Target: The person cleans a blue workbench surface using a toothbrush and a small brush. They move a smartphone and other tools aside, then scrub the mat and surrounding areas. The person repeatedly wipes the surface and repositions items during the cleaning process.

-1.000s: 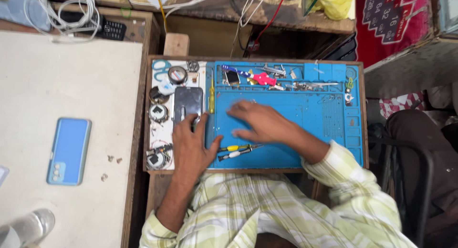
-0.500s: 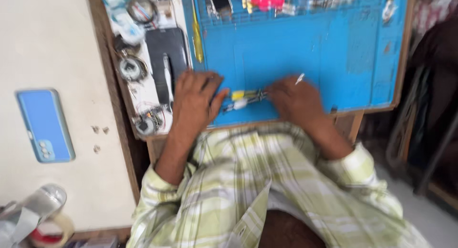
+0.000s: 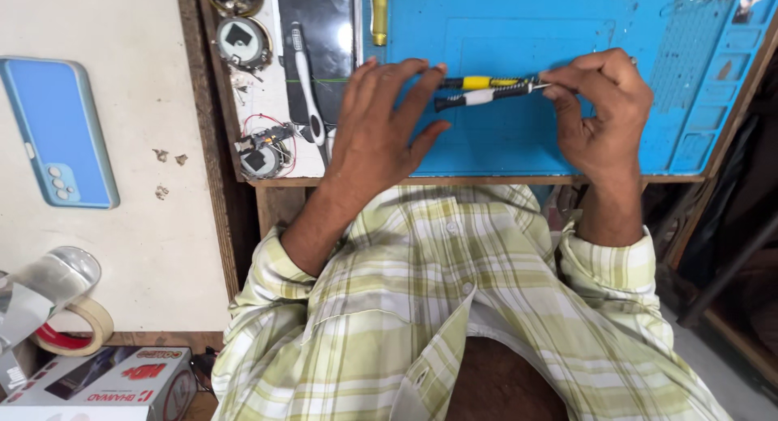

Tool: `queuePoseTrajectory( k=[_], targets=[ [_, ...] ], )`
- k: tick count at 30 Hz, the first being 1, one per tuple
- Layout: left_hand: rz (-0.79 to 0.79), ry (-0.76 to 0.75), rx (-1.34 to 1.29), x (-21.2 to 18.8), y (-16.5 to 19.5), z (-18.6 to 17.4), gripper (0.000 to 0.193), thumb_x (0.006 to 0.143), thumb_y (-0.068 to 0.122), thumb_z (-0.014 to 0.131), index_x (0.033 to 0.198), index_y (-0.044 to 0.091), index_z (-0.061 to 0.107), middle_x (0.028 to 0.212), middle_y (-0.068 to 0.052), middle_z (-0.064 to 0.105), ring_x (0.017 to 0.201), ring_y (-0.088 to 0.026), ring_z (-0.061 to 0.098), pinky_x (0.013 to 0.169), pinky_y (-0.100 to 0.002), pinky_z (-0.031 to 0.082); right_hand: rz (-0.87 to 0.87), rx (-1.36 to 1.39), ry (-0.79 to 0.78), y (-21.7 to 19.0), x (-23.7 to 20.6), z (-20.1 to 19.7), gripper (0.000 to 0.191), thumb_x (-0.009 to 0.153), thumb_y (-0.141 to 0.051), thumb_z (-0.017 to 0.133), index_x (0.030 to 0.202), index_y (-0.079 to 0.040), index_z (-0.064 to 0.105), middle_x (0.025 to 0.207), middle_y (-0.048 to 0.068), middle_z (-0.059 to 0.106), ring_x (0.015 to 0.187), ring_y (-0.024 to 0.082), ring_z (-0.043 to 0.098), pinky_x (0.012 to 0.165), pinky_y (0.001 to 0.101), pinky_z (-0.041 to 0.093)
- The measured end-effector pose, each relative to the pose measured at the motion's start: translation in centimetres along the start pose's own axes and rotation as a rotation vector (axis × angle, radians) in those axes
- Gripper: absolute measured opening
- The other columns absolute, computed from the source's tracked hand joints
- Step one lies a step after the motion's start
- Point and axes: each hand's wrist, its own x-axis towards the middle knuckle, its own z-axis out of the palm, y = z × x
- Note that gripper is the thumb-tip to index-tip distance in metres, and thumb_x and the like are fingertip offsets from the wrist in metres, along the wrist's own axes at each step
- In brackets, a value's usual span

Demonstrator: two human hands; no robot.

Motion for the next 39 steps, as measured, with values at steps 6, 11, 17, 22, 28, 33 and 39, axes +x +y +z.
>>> queuePoseTrajectory(
  k=[6,11,17,22,28,33,39],
  targets=[
    [-0.107,-0.244,0.06,0.6,1.3,0.2,0.046,0.1,0.009,0.067,0.145,0.01,0.058,0.112,-0.007,0.066,0.104,-0.025,0.066,0.089,-0.045,0.051,-0.078,-0.003,-0.146,-1.7,3.8,-0.2,0.018,0.096,0.002,0.085,0.111,-0.004,0.079,0.101,0.011,0.068,0.081,0.018,0.065,0.068,0.0275,0.049],
    [-0.227,-0.087,-0.514,0.0,1.2,-0.7,0.03,0.106,0.016,0.055,0.132,0.002,0.053,0.087,-0.009,0.068,0.078,-0.024,0.068,0.067,-0.037,0.051,0.012,0.539,-0.14,-2.1,8.6,-0.4,0.025,0.098,-0.017,0.077,0.12,-0.007,0.071,0.101,0.003,0.07,0.09,0.01,0.067,0.08,0.0233,0.056],
    [-0.448,-0.052,-1.017,-1.0,0.8,-1.3,0.041,0.114,0.038,0.044,0.131,0.003,0.057,0.071,0.0,0.053,0.06,-0.007,0.053,0.056,-0.025,0.045,0.076,0.323,-0.136,0.0,11.6,2.1,0.021,0.103,-0.013,0.076,0.121,-0.003,0.072,0.105,0.007,0.069,0.092,0.014,0.069,0.083,0.0252,0.057],
    [-0.546,-0.052,-1.098,-0.7,0.4,-1.4,0.048,0.111,0.043,0.044,0.133,0.003,0.057,0.07,0.0,0.057,0.057,-0.005,0.053,0.052,-0.022,0.044,-0.228,-0.337,0.003,1.7,12.8,3.0,0.025,0.094,-0.01,0.081,0.117,-0.003,0.074,0.113,0.013,0.064,0.106,0.032,0.063,0.09,0.041,0.052],
    [-0.557,-0.044,-1.205,-0.1,-0.1,-1.1,0.047,0.11,0.038,0.047,0.142,0.003,0.054,0.083,-0.004,0.069,0.064,-0.007,0.062,0.061,-0.024,0.053,-0.214,-0.457,-0.018,2.6,13.8,3.0,0.026,0.095,-0.012,0.08,0.118,-0.004,0.075,0.118,0.015,0.066,0.103,0.036,0.061,0.087,0.0464,0.047],
    [-0.552,-0.046,-1.146,0.6,-0.2,-0.7,0.049,0.109,0.035,0.048,0.146,0.003,0.051,0.093,-0.007,0.071,0.071,-0.009,0.063,0.066,-0.026,0.055,-0.188,-0.455,0.012,2.1,14.3,3.2,0.016,0.099,-0.016,0.074,0.113,-0.007,0.075,0.113,0.013,0.068,0.101,0.035,0.063,0.086,0.0462,0.051],
    [-0.569,-0.061,-1.176,1.7,-0.1,-0.2,0.046,0.107,0.03,0.048,0.146,0.005,0.051,0.101,-0.004,0.072,0.075,-0.008,0.064,0.066,-0.026,0.052,-0.19,-0.472,0.166,1.5,15.1,2.4,0.011,0.099,-0.014,0.071,0.108,-0.008,0.074,0.101,0.011,0.069,0.088,0.034,0.065,0.075,0.0435,0.052]
  ],
)
